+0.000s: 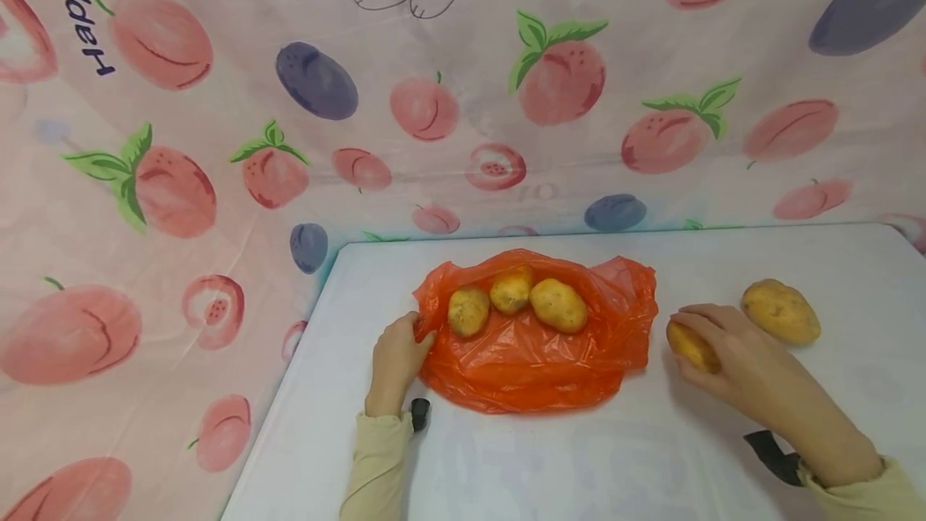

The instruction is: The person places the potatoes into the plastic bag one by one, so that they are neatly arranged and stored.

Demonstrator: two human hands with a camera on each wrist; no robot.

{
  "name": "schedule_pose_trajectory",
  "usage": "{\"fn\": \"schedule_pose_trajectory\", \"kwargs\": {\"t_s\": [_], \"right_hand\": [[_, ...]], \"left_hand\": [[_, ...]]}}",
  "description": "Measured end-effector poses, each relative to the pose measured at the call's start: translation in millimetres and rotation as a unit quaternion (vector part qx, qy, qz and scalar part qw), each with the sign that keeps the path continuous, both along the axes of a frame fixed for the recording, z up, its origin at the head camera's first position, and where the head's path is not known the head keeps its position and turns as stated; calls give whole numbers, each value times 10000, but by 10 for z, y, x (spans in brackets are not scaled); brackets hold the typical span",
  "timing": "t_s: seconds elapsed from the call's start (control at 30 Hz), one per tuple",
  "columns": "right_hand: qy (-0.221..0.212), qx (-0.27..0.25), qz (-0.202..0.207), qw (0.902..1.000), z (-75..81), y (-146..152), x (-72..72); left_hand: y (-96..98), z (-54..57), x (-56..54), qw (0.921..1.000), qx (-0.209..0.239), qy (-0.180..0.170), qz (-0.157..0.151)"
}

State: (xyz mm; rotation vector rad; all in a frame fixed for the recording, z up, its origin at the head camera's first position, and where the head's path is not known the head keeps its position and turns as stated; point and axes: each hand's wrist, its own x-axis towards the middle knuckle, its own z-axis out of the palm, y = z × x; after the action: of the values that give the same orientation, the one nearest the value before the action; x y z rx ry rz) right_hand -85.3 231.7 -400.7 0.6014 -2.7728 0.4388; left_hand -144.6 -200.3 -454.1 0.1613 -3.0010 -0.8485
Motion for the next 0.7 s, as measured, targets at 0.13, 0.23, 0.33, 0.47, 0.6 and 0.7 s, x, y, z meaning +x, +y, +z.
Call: {"fn": "schedule_pose_trajectory", "kwargs": {"t_s": [0.13,0.23,0.33,0.47,0.6,0.7], "right_hand": [[-52,-1,-9,10000,49,-56,-3],[-54,-34,-14,10000,93,-102,-1],[-26,-121,63,9999,128,-147,-3],[123,-232,229,9994,148,-206,-9],[381,-364,420,9977,153,-259,-26],[500,-440,537,9963,158,-295,-46]], "left_hand": [[4,-8,-4,10000,-12,10,16],[4,-18,-4,10000,-61,45,17],[1,-22,-2,9999,-131,84,38],[1,-13,0,9999,-128,93,58],[6,0,5,10000,-58,51,36],[8,8,9,10000,-3,6,34]]}}
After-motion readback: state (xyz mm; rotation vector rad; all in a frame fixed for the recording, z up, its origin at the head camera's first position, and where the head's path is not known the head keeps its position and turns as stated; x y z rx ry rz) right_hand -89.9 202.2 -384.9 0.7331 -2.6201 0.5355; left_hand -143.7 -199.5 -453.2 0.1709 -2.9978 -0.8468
